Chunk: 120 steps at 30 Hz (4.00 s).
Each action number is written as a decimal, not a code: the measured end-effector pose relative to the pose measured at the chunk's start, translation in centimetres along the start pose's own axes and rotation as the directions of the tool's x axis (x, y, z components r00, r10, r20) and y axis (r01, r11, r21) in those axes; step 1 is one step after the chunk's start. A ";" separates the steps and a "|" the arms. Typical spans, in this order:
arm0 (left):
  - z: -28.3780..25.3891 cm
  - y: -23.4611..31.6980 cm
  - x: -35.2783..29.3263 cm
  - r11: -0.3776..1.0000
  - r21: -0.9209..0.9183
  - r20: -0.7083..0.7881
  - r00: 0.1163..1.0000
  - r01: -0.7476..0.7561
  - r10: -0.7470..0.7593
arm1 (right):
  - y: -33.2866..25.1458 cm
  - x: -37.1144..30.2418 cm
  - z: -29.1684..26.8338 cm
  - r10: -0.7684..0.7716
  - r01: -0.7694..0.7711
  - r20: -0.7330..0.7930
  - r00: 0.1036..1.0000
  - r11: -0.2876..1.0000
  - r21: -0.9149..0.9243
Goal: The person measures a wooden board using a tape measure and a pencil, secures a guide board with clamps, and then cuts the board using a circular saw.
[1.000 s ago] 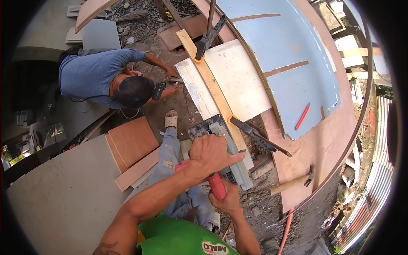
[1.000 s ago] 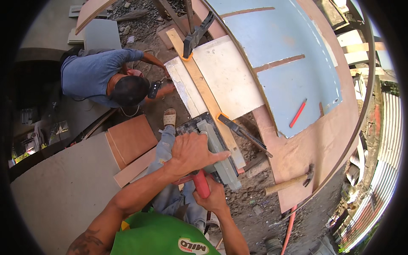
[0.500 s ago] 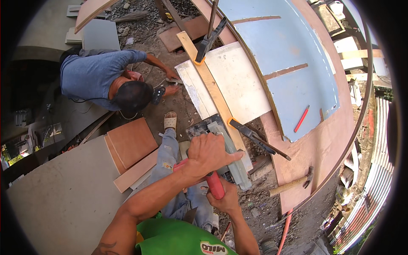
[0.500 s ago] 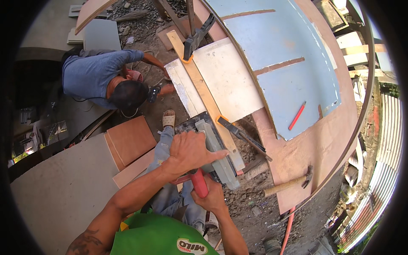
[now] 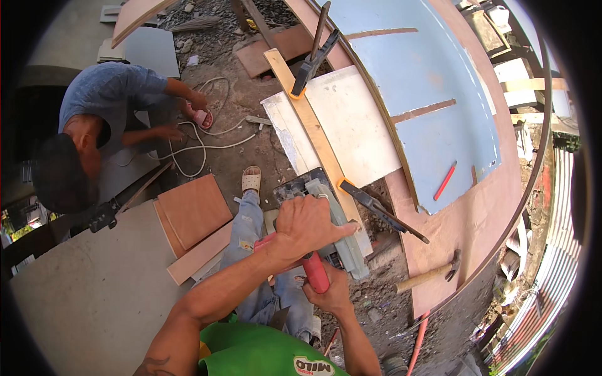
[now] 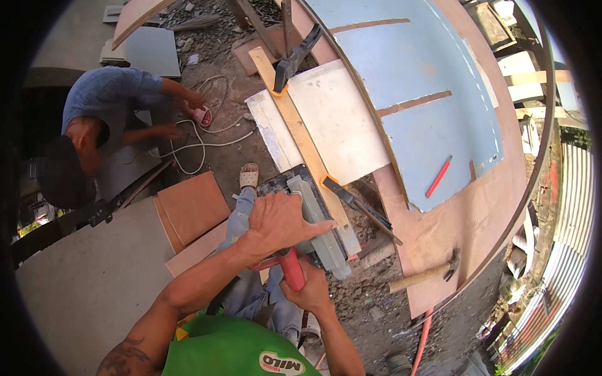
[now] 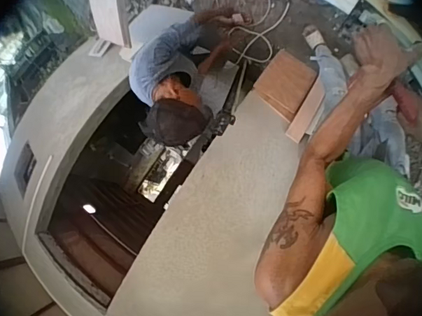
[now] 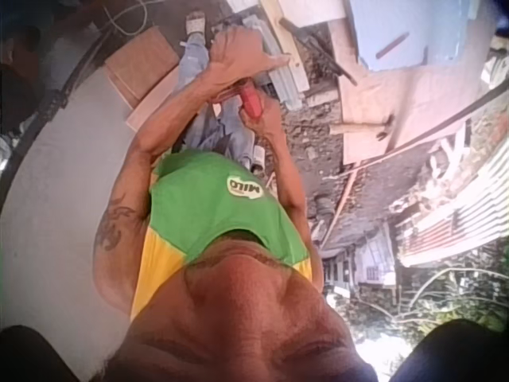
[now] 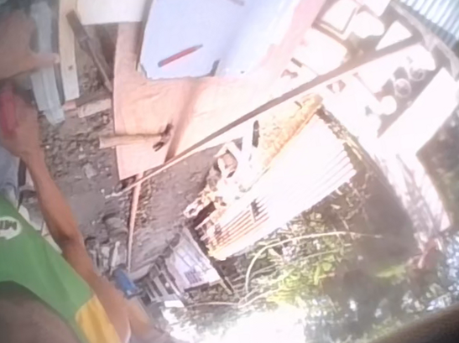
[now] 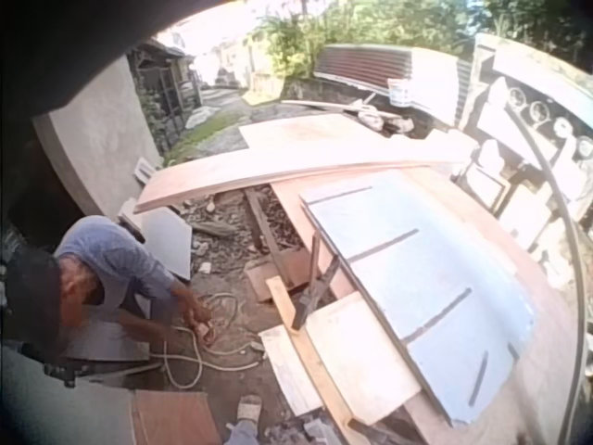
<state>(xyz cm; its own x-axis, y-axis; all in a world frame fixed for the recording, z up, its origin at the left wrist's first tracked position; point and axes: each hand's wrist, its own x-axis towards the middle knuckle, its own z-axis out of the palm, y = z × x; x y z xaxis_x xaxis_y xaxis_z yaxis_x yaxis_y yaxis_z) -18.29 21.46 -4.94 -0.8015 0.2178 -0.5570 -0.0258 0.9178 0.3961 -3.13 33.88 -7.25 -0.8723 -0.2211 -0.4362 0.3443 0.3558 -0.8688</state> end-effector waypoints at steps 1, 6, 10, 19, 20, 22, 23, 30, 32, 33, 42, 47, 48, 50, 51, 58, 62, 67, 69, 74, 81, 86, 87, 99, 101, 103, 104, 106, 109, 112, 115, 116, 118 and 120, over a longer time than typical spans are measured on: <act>0.0 0.0 0.0 1.000 0.000 -0.005 1.000 -0.007 0.007 | 0.1 0.1 0.1 -0.020 0.020 -0.027 0.999 1.000 0.006; -0.3 -0.2 0.1 1.000 -0.001 -0.015 1.000 -0.016 0.016 | 0.0 0.3 0.2 -0.017 0.017 -0.022 1.000 1.000 -0.004; -0.6 -0.3 0.3 1.000 0.003 -0.015 1.000 -0.012 0.012 | -0.3 0.5 0.0 0.040 -0.040 0.040 0.998 0.999 -0.013; -1.6 -0.5 0.9 1.000 0.015 0.021 1.000 0.016 -0.016 | -0.9 1.4 0.1 -0.001 0.001 0.043 0.999 1.000 0.003; -1.6 -0.5 0.9 1.000 0.017 0.012 1.000 0.017 -0.017 | -1.0 1.5 0.1 0.001 -0.001 0.041 0.999 1.000 0.005; -1.7 -0.6 1.0 1.000 0.020 0.022 1.000 0.017 -0.017 | -1.2 1.7 0.2 -0.018 0.018 -0.016 1.000 1.000 0.000; -1.8 -0.6 1.1 0.999 0.023 0.030 0.999 0.026 -0.027 | -1.2 1.8 0.2 -0.018 0.018 -0.011 1.000 1.000 -0.005; -2.3 -1.0 1.6 1.000 0.022 0.011 1.000 0.010 -0.010 | -1.2 2.5 0.4 -0.028 0.029 0.003 1.000 0.999 -0.023; -2.6 -1.0 1.7 1.000 0.011 0.024 0.999 0.023 -0.023 | -1.3 2.6 0.5 -0.029 0.029 0.010 1.000 1.000 -0.004; -2.7 -1.1 1.8 1.000 0.010 0.024 0.999 0.022 -0.023 | -1.4 2.7 0.5 -0.025 0.025 0.005 1.000 1.000 -0.011; -3.2 -1.5 2.2 0.999 0.016 0.015 0.999 0.033 -0.033 | -1.8 3.6 0.8 -0.079 0.079 -0.015 0.997 0.997 0.007; -3.2 -1.7 2.4 0.999 0.027 -0.005 1.000 0.020 -0.020 | -2.0 3.8 0.9 -0.085 0.086 -0.023 0.996 0.996 0.016; -3.3 -1.8 2.5 0.999 0.026 -0.005 1.000 0.020 -0.020 | -2.0 3.9 0.9 -0.076 0.077 -0.017 0.997 0.997 0.009; -3.4 -1.9 2.7 0.998 -0.006 0.062 0.996 0.062 -0.062 | -2.2 4.0 0.9 -0.068 0.068 -0.010 0.998 0.998 0.001; -3.5 -1.9 2.8 0.998 -0.011 0.066 0.996 0.064 -0.063 | -2.2 4.1 0.9 -0.062 0.062 -0.010 0.998 0.998 0.002; -3.7 -2.3 2.9 0.999 0.041 -0.042 0.999 0.019 -0.017 | -2.4 4.6 0.9 -0.001 0.002 0.042 0.999 1.000 -0.016; -3.8 -2.5 3.1 0.999 0.035 -0.057 0.998 0.016 -0.014 | -2.6 4.9 0.8 -0.034 0.035 0.051 0.998 0.999 -0.011; -4.0 -2.7 3.4 0.999 0.046 -0.073 0.997 0.016 -0.013 | -3.1 5.3 0.8 0.021 -0.022 0.071 0.997 1.000 0.005; -4.2 -2.8 3.5 0.999 0.048 -0.073 0.997 0.016 -0.012 | -3.2 5.4 0.8 0.020 -0.020 0.067 0.998 1.000 -0.002; -4.6 -2.9 3.7 0.999 0.046 -0.076 0.997 0.017 -0.013 | -3.4 5.8 1.0 0.013 -0.013 0.056 0.998 1.000 -0.001; -5.4 -3.0 4.1 0.998 0.009 0.028 0.998 0.064 -0.065 | -3.6 6.3 1.3 -0.038 0.038 0.031 0.999 0.999 0.001; -5.6 -3.1 4.2 0.998 0.002 0.023 0.998 0.063 -0.063 | -4.0 6.6 1.3 -0.028 0.027 0.034 0.999 1.000 0.012; -5.7 -3.1 4.2 0.998 0.005 0.014 0.998 0.060 -0.060 | -4.0 6.6 1.3 -0.022 0.022 0.032 0.999 1.000 0.013; -5.4 -4.0 4.8 0.999 0.045 -0.077 0.997 0.016 -0.013 | -4.5 7.2 1.5 -0.015 0.015 0.027 1.000 1.000 0.001; -5.3 -4.1 4.9 0.999 0.046 -0.079 0.997 0.014 -0.010 | -4.5 7.2 1.6 -0.018 0.018 0.030 0.999 1.000 0.001; -5.3 -4.2 5.0 0.999 0.046 -0.081 0.997 0.017 -0.013 | -4.5 7.3 1.6 -0.025 0.025 0.022 0.999 1.000 0.007; -5.3 -4.3 5.0 0.999 0.045 -0.081 0.997 0.019 -0.015 | -4.5 7.4 1.7 -0.025 0.025 0.021 0.999 1.000 0.008; -5.4 -4.4 5.1 0.999 0.026 -0.094 0.995 0.023 -0.021 | -4.5 7.5 1.7 -0.039 0.039 0.010 0.999 0.999 0.010; -5.4 -4.5 5.2 0.999 0.033 -0.099 0.995 0.032 -0.028 | -4.6 7.6 1.8 -0.039 0.039 0.013 0.999 0.999 0.003; -5.5 -4.7 5.4 0.999 0.030 -0.087 0.995 0.043 -0.040 | -4.8 7.7 1.9 -0.034 0.034 0.019 0.999 0.999 0.007; -5.6 -4.8 5.5 0.999 0.000 -0.085 0.995 0.050 -0.050 | -5.1 7.9 1.8 -0.014 0.013 0.030 0.999 1.000 0.007; -5.7 -4.9 5.6 0.999 0.000 -0.086 0.995 0.048 -0.048 | -5.3 7.9 1.8 -0.014 0.013 0.030 0.999 1.000 0.007; -5.8 -4.9 5.7 0.999 -0.001 -0.095 0.994 0.047 -0.047 | -5.5 8.0 1.7 -0.037 0.037 0.026 0.999 0.999 0.032; -6.0 -4.9 5.7 0.999 -0.004 -0.101 0.994 0.047 -0.047 | -5.7 8.2 1.6 -0.044 0.044 0.031 0.999 0.999 0.025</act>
<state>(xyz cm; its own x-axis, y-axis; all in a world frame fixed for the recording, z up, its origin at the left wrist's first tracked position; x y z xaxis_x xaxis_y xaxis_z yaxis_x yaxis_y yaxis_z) -26.36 16.24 -5.68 -0.8554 0.1399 -0.4986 -0.0658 0.9256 0.3727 -11.67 28.56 -6.27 -0.8754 -0.2649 -0.4044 0.3147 0.3228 -0.8926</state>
